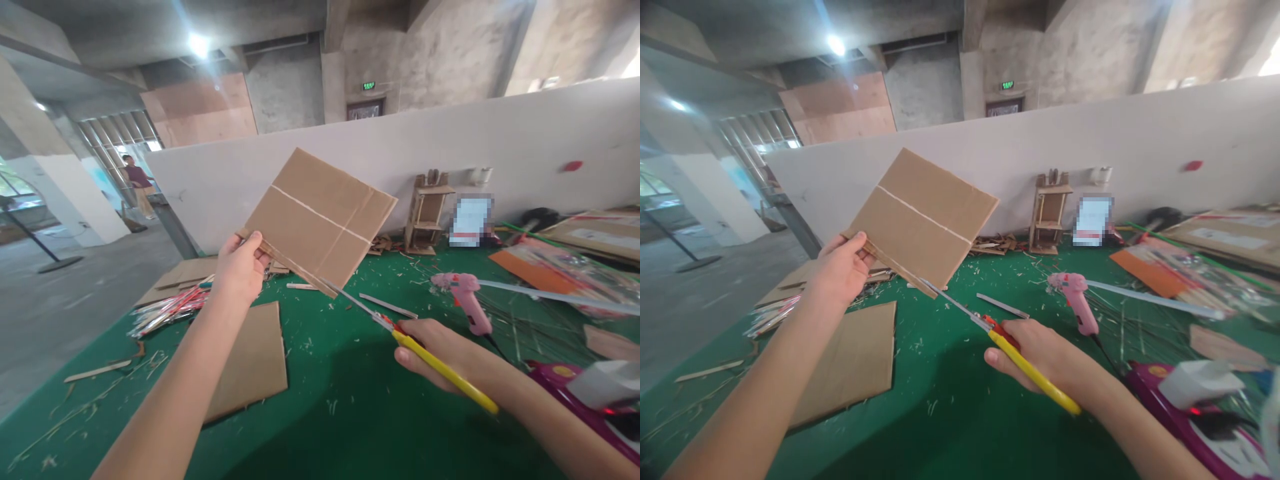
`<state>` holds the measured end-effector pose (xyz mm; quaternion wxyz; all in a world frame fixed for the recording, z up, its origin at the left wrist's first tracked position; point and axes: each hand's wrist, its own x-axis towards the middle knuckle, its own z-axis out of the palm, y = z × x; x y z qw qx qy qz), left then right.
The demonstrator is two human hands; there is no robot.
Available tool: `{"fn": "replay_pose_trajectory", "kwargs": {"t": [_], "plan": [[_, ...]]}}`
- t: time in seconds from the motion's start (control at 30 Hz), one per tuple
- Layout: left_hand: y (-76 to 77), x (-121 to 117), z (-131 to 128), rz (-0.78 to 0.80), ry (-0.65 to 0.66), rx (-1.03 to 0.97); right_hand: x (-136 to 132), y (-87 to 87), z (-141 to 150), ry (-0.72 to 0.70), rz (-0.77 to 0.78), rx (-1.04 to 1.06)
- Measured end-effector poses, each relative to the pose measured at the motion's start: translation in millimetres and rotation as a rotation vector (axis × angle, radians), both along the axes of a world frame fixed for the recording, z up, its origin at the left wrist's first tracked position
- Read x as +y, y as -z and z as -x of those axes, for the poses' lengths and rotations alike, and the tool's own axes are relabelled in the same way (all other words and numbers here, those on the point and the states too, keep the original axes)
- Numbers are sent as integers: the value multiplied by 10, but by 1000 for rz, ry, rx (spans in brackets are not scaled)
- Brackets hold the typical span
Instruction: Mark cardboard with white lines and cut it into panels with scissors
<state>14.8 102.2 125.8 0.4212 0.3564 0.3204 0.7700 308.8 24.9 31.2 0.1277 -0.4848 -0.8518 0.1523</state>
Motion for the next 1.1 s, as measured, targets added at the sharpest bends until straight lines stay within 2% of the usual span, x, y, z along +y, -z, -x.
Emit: {"fn": "replay_pose_trajectory", "kwargs": {"t": [0.47,0.73,1.1], "plan": [[14,-39,-52,-5,-8,-8,66,31,-39,65,-4,-33],[13,-36,-40,9,-7,-19,59,3,-38,72,-18,-30],[2,-56,-41,-5,19,-20,72,51,-37,77,10,1]]}}
